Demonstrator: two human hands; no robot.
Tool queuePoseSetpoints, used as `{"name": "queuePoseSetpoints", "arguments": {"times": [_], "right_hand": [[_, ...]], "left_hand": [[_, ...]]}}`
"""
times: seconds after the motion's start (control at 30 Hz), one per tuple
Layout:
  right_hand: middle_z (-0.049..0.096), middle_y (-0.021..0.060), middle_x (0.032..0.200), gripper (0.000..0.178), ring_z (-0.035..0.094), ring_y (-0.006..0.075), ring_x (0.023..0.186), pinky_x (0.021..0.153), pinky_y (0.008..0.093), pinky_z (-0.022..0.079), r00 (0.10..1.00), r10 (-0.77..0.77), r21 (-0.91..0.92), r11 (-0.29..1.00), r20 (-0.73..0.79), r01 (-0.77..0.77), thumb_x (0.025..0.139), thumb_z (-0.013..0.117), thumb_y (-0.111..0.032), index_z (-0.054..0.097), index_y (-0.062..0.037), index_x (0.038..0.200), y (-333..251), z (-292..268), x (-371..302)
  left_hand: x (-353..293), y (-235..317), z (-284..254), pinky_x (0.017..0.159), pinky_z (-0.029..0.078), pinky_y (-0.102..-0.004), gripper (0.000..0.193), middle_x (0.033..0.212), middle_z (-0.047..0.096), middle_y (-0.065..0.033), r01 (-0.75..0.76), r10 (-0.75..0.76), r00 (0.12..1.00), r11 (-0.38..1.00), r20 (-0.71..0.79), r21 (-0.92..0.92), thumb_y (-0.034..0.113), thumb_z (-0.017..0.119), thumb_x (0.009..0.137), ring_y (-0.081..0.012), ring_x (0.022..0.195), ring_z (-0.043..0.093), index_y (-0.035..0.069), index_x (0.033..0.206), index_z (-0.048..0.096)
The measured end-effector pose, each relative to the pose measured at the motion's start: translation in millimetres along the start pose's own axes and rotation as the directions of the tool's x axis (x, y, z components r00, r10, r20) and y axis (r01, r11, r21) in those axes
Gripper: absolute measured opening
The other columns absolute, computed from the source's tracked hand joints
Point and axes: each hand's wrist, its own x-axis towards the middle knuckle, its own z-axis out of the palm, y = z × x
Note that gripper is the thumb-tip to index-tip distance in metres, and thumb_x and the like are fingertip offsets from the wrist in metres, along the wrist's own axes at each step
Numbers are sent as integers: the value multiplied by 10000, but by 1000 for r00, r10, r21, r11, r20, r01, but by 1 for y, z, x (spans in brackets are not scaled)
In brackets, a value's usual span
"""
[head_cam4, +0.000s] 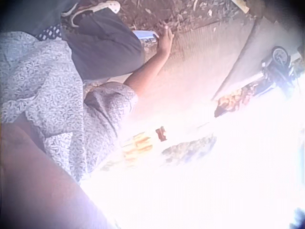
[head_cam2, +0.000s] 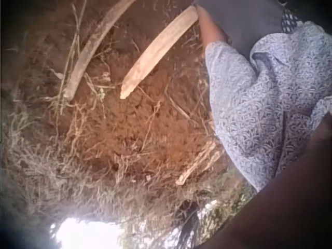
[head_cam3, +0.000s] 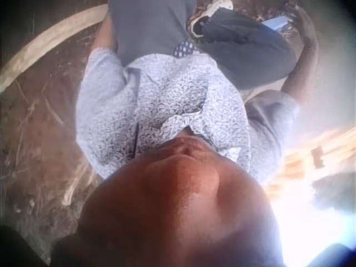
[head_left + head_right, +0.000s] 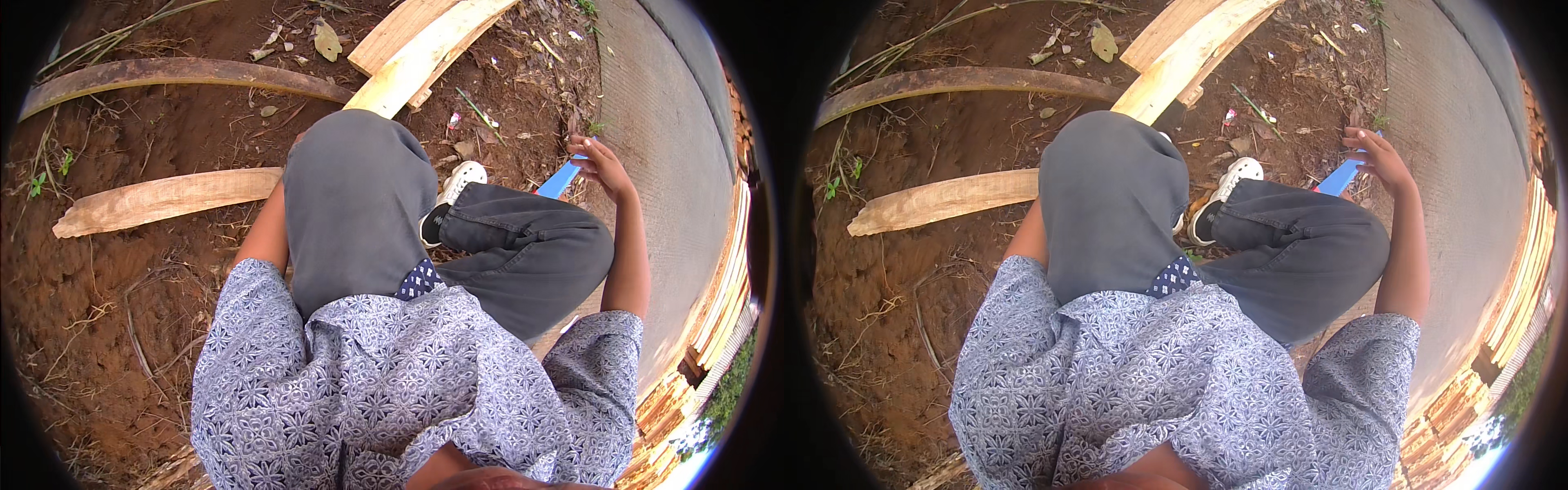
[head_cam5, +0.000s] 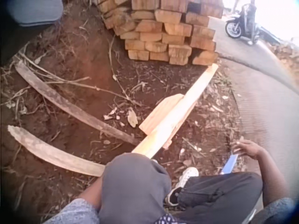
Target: The person sits on the ground and uses a red hand saw to cut a piece of light-colored wood. They hold the wood steady with their left hand and saw through it with their right hand, creating a cut piece.
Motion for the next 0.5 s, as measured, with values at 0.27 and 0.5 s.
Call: {"name": "queuePoseSetpoints", "arguments": {"times": [0.27, 0.5], "right_hand": [[652, 53, 1365, 470, 617, 192, 1227, 1028, 392, 467, 1000, -13, 120, 993, 14, 11, 1109, 454, -442, 548, -175, 1485, 23, 6, -31], [629, 88, 1410, 503, 599, 259, 1256, 1110, 456, 438, 997, -29, 216, 976, 73, 12, 1092, 473, -460, 532, -168, 1498, 30, 4, -19]], "left_hand": [[25, -7, -67, 1105, 463, -555, 1309, 1652, 199, -276, -115, -238, 942, 437, -238, -892, 664, 775, 829, -465, 1473, 347, 55, 1648, -46], [71, -23, -152, 1082, 463, -661, 705, 1448, 509, -161, -320, -277, 877, 271, -392, -908, 150, 786, 929, -383, 1308, 556, 106, 1481, 351]]}}
